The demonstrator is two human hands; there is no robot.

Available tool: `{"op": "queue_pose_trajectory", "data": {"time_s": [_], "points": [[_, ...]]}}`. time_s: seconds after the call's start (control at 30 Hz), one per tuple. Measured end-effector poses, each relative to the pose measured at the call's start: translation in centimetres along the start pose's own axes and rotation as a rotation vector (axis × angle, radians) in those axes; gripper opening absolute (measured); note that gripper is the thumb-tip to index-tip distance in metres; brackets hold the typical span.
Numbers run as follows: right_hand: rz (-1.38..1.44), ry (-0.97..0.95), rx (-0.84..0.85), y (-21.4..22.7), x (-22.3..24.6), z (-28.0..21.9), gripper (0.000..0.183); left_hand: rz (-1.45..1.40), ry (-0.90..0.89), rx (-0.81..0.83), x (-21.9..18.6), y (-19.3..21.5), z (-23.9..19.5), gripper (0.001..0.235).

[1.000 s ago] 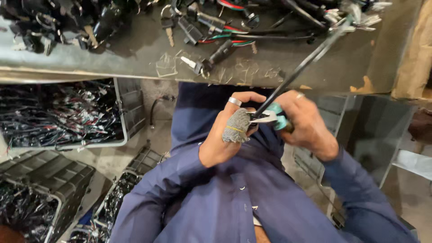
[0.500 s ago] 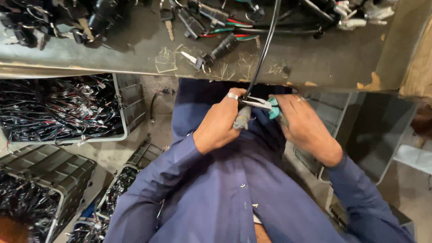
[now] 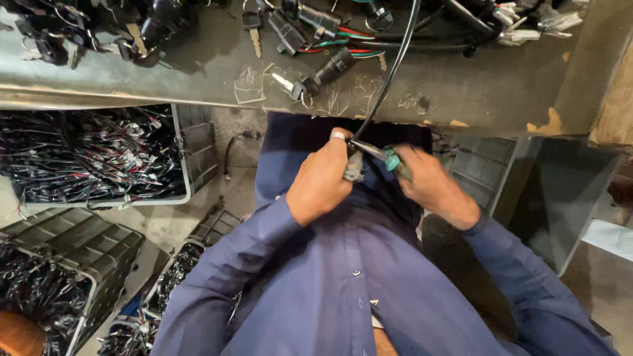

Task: The person repeatedly strips the outer insulation from black wires using pliers, exposing the inner conductors. The person handles multiple wires one at a time, cutting the insulation and discarding the removed pieces onto the table.

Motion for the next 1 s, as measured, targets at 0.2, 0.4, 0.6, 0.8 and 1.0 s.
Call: {"op": "queue_pose_trajectory", "data": {"time_s": [0.2,0.4,0.6,0.8,1.0], "points": [[-0.018,-0.019,-0.143,-0.9,1.9,-1.0,0.026,0.298,-0.023,-0.242,-1.3,1.3,-0.9,0.045],[0.017,-0.12,-0.083,-0.3,3.7,-0.9,0.032,0.306,-0.064,-0.267,-1.2,2.3,-1.1,0.046],[0.271,-0.132,0.031,-1.3,3.3,-0.8,0.042,0.34,-0.089,-0.214,-1.8,2.9,-1.2,0.056],[0.188,-0.076,-0.132,-2.8,0.1,-1.5,0.035,0.099,-0.163,-0.027,-1.8,2.5,-1.1,0.048],[0.354,0.327,-0.091,-0.8,1.8,-0.5,0.038,-0.874,0.006,0.645,-4.4,1.3,-3.5,0.05]]}}
Point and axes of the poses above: each hand's wrist, its own z-axis towards the middle knuckle, its own y-axis out of the back of the hand, x = y × z, the point moved 9 cm from there along z, towards the middle knuckle, and after that the axes turned 12 degrees about z, right-handed, at the moved point
